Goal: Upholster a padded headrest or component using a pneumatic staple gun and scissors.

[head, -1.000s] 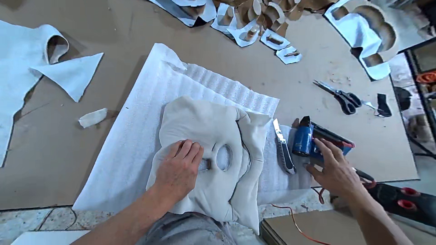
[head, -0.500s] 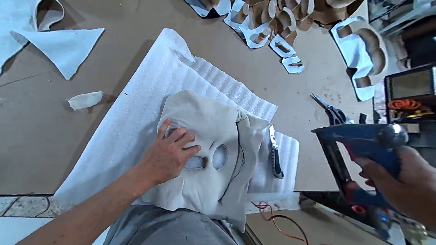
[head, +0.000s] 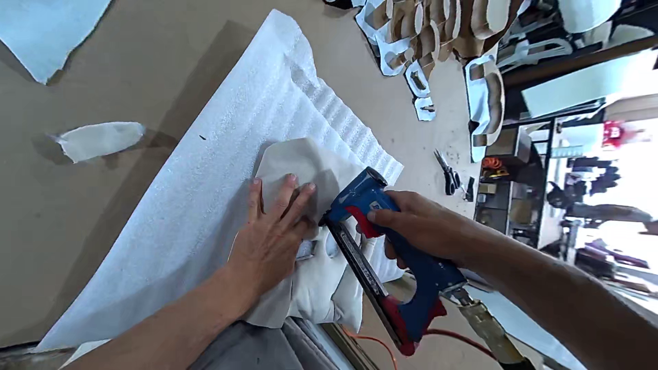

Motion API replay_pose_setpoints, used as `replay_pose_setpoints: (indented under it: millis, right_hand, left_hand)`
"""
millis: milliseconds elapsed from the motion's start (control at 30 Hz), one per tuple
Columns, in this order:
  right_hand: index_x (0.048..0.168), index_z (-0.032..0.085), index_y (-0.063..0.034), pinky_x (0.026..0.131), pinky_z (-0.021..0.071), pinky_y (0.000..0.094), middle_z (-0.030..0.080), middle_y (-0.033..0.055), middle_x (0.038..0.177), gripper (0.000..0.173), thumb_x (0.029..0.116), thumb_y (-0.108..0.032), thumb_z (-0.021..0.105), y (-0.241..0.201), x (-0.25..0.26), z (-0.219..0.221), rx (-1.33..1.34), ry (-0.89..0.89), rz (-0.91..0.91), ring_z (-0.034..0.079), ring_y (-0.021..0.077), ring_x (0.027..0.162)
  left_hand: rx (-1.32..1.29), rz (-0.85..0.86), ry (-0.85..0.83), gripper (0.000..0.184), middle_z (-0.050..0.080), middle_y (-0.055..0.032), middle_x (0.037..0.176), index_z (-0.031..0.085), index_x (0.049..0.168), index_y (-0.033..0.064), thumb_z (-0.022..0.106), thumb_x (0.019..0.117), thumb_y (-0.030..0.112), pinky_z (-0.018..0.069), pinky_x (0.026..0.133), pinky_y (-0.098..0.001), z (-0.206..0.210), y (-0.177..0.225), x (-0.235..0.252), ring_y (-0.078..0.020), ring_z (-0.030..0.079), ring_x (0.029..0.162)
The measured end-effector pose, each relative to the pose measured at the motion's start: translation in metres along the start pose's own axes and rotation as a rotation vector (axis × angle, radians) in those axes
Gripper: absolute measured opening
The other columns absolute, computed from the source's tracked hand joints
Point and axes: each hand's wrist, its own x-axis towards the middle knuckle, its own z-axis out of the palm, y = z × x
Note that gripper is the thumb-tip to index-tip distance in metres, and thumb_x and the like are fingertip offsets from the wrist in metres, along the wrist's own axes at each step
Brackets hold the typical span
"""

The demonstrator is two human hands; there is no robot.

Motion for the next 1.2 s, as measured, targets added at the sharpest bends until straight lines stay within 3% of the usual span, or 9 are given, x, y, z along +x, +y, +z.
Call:
replay_pose_setpoints:
  millis: [133,467,700,933,1067,1200]
  right_hand:
    - [0.122,0.05,-0.0067,0.045,0.0577,0.0326,0.066,0.0136,0.085,0.021,0.1104,-0.024,0.048,-0.012,0.008,0.004,-0.011,0.005,0.06,0.063,0.0201,0.048]
    - [0.123,0.049,-0.0079,0.043,0.0572,0.0324,0.069,0.0129,0.086,0.021,0.1112,-0.025,0.045,-0.024,0.023,-0.005,-0.013,-0.129,0.126,0.063,0.0199,0.046]
    - [0.124,0.051,-0.0115,0.047,0.0587,0.033,0.072,0.0123,0.097,0.02,0.1113,-0.026,0.045,-0.029,0.033,-0.016,0.003,-0.214,0.182,0.066,0.0219,0.052]
    - [0.12,0.054,-0.0097,0.045,0.0581,0.0337,0.072,0.0129,0.093,0.02,0.1113,-0.025,0.044,-0.029,0.037,-0.02,0.016,-0.224,0.178,0.065,0.0227,0.051]
    - [0.12,0.053,-0.0094,0.044,0.057,0.0329,0.071,0.0128,0.089,0.02,0.1114,-0.025,0.044,-0.028,0.036,-0.018,0.036,-0.208,0.178,0.064,0.0217,0.049]
    - [0.122,0.054,-0.0101,0.044,0.0584,0.0345,0.073,0.0141,0.094,0.021,0.111,-0.026,0.045,-0.024,0.031,-0.017,0.118,-0.168,0.177,0.066,0.0239,0.05]
  left_hand:
    - [-0.019,-0.009,0.026,0.029,0.028,-0.0027,0.169,0.077,0.111,0.0197,0.063,0.0918,0.036,0.0091,0.115,-0.0789,0.002,0.0,0.0,-0.0369,0.013,0.158]
    - [0.001,-0.021,0.012,0.027,0.027,-0.0013,0.17,0.077,0.112,0.0193,0.065,0.0941,0.036,0.0098,0.115,-0.0787,0.002,0.001,0.001,-0.0357,0.015,0.158]
    - [-0.005,-0.023,-0.006,0.024,0.027,0.0003,0.17,0.078,0.111,0.023,0.068,0.0911,0.032,0.0082,0.115,-0.0783,0.001,0.001,0.001,-0.0354,0.015,0.158]
    - [0.0,-0.019,-0.019,0.03,0.025,-0.001,0.171,0.077,0.116,0.0197,0.07,0.0888,0.03,0.0065,0.115,-0.0785,0.001,0.001,0.001,-0.0349,0.013,0.159]
    - [0.009,-0.015,-0.026,0.032,0.025,-0.0012,0.171,0.076,0.117,0.0195,0.068,0.0902,0.033,0.0068,0.115,-0.078,0.0,0.001,0.002,-0.0344,0.013,0.159]
    - [0.017,-0.014,0.001,0.031,0.026,-0.0028,0.171,0.076,0.117,0.0201,0.061,0.0959,0.038,0.0065,0.116,-0.0778,0.002,-0.001,0.003,-0.0351,0.013,0.159]
